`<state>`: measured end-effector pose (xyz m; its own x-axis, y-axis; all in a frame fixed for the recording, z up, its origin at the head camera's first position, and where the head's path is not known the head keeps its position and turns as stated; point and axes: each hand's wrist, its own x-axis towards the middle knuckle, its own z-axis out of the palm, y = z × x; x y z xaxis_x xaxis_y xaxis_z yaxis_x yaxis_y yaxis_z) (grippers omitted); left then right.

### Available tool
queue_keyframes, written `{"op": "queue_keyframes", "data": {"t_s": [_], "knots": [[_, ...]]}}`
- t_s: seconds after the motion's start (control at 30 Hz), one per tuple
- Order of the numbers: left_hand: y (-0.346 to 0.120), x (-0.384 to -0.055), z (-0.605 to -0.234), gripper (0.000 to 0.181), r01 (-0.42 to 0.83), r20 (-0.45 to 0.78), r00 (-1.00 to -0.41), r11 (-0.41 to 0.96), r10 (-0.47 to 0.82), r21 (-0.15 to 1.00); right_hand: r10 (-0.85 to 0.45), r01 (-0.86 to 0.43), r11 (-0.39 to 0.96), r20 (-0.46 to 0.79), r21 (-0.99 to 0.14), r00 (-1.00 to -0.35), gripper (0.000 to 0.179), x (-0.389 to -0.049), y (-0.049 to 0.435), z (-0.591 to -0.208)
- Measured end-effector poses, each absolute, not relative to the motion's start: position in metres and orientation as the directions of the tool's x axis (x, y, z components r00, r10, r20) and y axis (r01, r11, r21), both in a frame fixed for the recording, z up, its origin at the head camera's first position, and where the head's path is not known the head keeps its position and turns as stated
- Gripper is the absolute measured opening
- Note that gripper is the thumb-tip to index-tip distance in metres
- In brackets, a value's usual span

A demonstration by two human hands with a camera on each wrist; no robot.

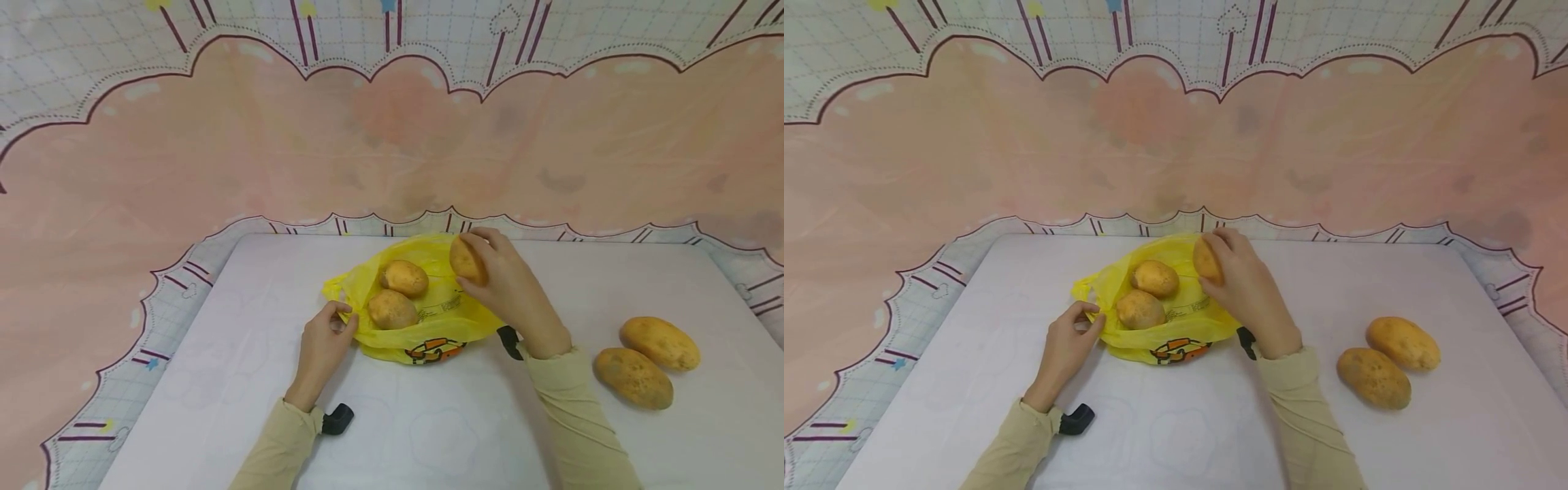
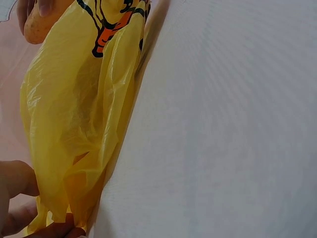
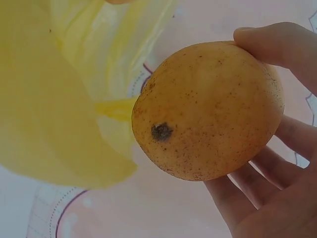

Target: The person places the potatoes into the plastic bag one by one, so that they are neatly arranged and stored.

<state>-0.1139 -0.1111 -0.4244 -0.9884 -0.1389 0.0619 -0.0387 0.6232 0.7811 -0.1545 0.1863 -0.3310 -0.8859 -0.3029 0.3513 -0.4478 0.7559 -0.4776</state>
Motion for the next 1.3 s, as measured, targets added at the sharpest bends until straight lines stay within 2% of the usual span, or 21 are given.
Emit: {"op": "queue_keyframes", "data": {"t_s": [0.47,1.3], "knots": [[-0.111,-0.114,-0.426,0.019,-0.037,0.059,-0.989,0.619,-0.134,0.785,-0.366,-0.485,0.746,0.328,-0.457,-0.871,0.063,-0.165,0.177,-0.345],[-0.112,-0.114,-0.426,0.019,-0.034,0.066,-0.988,0.619,-0.139,0.785,-0.419,-0.474,0.757,0.222,-0.45,-0.881,0.062,-0.186,0.163,-0.369]]}}
